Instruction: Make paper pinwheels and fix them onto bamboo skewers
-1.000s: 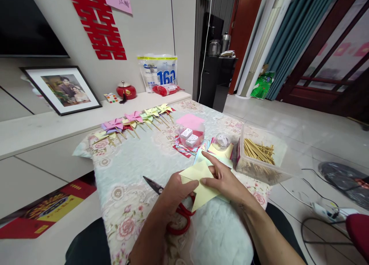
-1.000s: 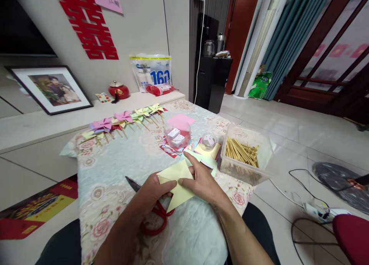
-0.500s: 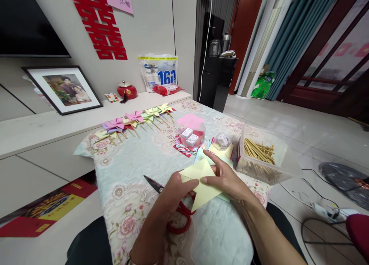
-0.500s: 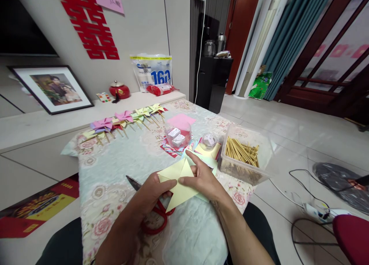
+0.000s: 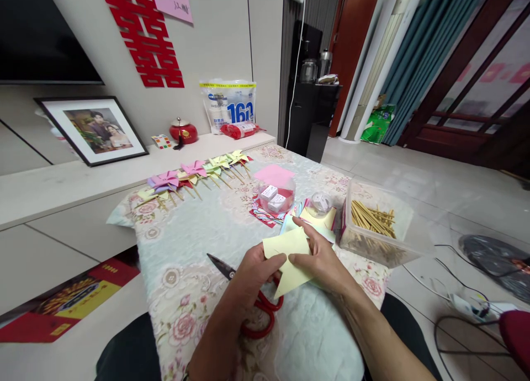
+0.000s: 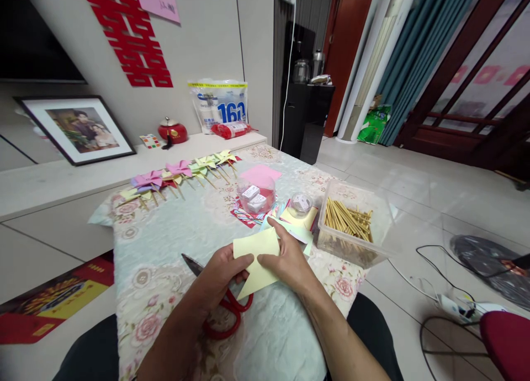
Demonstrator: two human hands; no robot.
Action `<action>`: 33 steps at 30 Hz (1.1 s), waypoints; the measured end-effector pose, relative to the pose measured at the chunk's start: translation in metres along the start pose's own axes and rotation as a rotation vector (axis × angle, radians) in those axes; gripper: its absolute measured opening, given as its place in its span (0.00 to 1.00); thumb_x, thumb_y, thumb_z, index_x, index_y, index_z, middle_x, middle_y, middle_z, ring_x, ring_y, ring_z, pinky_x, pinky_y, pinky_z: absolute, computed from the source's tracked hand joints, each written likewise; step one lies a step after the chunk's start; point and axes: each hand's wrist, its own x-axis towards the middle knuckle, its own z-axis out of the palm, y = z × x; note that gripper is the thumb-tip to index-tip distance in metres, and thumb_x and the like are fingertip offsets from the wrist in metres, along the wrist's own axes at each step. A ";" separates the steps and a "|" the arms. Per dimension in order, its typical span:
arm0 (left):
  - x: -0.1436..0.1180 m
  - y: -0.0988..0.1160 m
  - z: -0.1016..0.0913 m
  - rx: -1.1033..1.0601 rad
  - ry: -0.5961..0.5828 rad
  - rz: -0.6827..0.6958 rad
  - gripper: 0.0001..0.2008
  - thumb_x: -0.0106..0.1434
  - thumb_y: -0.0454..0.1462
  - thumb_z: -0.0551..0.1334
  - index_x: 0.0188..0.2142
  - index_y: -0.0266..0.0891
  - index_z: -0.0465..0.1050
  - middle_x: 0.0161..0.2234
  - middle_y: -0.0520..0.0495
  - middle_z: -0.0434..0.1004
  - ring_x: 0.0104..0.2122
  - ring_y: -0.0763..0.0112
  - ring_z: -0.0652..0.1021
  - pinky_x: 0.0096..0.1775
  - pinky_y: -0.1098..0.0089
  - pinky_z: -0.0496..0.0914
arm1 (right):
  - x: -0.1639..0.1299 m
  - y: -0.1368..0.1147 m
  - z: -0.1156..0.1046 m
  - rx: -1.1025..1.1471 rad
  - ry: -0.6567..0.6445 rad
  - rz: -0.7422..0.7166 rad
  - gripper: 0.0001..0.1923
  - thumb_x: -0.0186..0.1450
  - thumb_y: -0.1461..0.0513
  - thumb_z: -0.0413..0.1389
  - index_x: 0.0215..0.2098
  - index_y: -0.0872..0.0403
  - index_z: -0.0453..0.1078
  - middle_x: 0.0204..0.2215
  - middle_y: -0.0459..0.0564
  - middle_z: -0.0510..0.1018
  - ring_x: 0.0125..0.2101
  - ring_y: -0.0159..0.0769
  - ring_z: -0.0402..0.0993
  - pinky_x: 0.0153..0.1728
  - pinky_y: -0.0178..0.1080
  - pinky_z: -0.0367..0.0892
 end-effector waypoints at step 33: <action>-0.001 0.000 0.005 -0.300 0.023 -0.036 0.24 0.51 0.36 0.71 0.48 0.31 0.76 0.36 0.40 0.85 0.31 0.60 0.82 0.34 0.67 0.73 | 0.001 0.006 0.007 0.157 0.072 -0.032 0.51 0.52 0.60 0.67 0.68 0.54 0.49 0.32 0.47 0.83 0.26 0.36 0.78 0.30 0.38 0.71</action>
